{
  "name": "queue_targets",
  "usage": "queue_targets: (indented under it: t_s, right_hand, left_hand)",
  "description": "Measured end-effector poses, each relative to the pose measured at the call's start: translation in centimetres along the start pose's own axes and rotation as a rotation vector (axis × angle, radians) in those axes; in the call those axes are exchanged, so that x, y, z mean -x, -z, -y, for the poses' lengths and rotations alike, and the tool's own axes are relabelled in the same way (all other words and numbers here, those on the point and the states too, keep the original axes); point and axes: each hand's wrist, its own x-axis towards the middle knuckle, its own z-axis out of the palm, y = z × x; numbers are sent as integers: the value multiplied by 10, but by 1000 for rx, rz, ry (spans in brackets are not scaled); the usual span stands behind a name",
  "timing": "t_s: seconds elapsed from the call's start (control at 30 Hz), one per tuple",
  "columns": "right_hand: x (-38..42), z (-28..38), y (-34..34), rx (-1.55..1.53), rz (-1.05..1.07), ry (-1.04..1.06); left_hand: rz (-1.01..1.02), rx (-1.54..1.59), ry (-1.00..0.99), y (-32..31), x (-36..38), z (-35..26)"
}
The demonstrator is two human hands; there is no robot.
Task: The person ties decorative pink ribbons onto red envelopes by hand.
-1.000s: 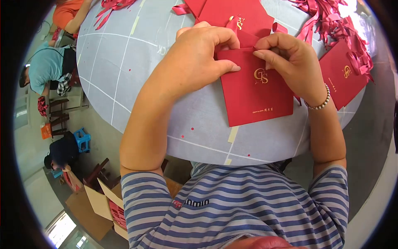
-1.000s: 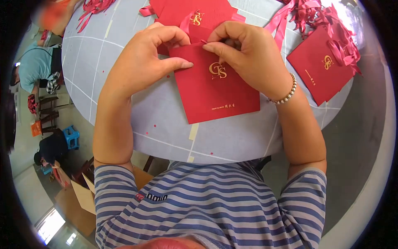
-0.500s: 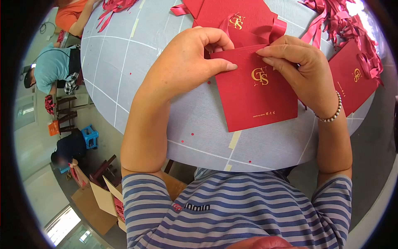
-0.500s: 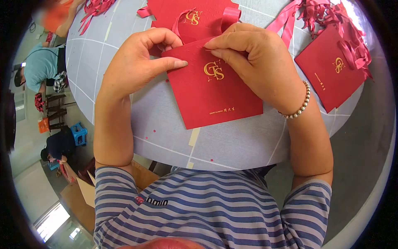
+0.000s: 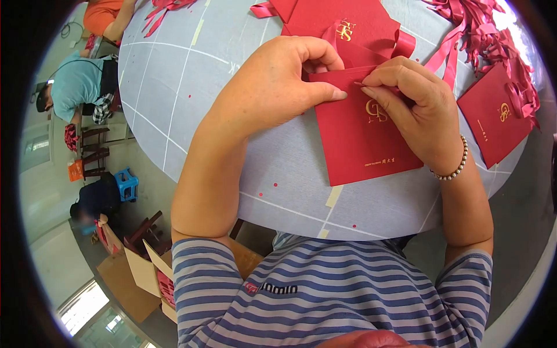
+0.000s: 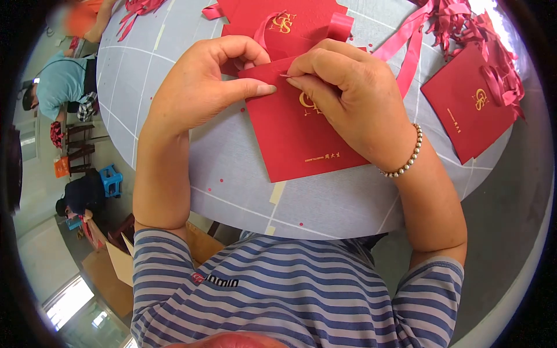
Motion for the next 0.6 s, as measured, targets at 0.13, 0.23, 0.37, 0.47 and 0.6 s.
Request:
queue_targets:
  t_s: [0.13,0.23,0.37,0.47,0.6]
  right_hand:
    - [1,3,-4,-20,0,-25]
    - [1,5,-4,10,-10,-26]
    - [1,12,-5,37,-30,-60]
    - [1,14,-8,80,-62,-33]
    - [2,8,-15,305,-133,229]
  left_hand:
    - [-30,-38,-63,-3,1,-2]
    - [-56,-59,-95,-5,2,-3]
    - [-144,-215,-154,-9,6,-10]
    - [-185,-204,-163,-11,7,-12]
    - [-182,-181,-126,-12,6,-14]
